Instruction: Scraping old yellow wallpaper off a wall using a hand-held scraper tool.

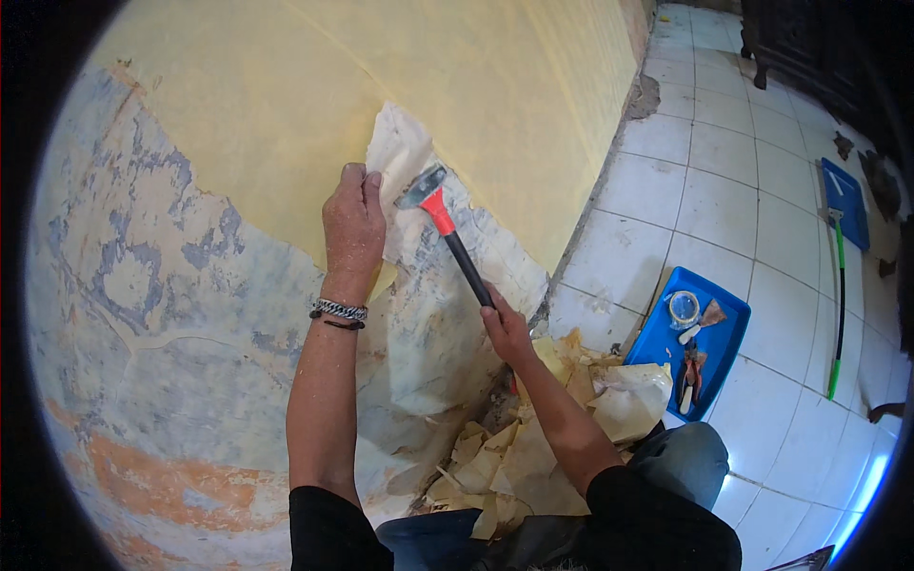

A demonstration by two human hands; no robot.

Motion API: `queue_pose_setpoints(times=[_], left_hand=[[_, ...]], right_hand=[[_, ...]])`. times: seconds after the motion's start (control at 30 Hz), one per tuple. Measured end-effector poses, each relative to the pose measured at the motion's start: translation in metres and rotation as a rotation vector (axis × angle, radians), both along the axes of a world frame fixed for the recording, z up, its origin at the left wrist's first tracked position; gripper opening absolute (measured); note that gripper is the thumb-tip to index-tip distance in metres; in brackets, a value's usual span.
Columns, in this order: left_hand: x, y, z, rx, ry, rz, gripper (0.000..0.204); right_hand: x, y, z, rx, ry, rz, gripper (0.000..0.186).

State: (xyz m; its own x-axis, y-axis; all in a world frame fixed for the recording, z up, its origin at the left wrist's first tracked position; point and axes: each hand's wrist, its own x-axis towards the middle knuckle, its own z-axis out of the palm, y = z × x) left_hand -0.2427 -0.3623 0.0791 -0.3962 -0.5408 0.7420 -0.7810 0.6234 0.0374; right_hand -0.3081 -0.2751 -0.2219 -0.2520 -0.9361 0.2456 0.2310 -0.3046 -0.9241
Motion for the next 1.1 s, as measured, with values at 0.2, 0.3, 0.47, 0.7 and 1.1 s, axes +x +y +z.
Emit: queue_pose_setpoints(times=[0.2,0.3,0.47,0.7,1.1], left_hand=[[0.0,0.005,0.027,0.0,0.021,0.0,0.017],[-0.009,0.0,0.044,-0.012,0.013,-0.022,0.018],[-0.005,0.001,0.061,0.006,-0.022,-0.034,0.016],[-0.01,0.005,0.08,0.013,0.031,-0.028,0.017],[0.007,0.009,0.106,0.018,0.123,0.006,0.021]], right_hand=[[-0.018,-0.004,0.014,-0.009,0.069,0.017,0.047],[-0.021,-0.008,-0.012,-0.074,0.152,-0.056,0.048],[-0.02,-0.007,0.022,-0.008,0.122,0.012,0.048],[-0.021,-0.013,0.011,-0.106,0.267,-0.095,0.049],[-0.039,-0.021,0.045,-0.039,0.29,0.034,0.049]])
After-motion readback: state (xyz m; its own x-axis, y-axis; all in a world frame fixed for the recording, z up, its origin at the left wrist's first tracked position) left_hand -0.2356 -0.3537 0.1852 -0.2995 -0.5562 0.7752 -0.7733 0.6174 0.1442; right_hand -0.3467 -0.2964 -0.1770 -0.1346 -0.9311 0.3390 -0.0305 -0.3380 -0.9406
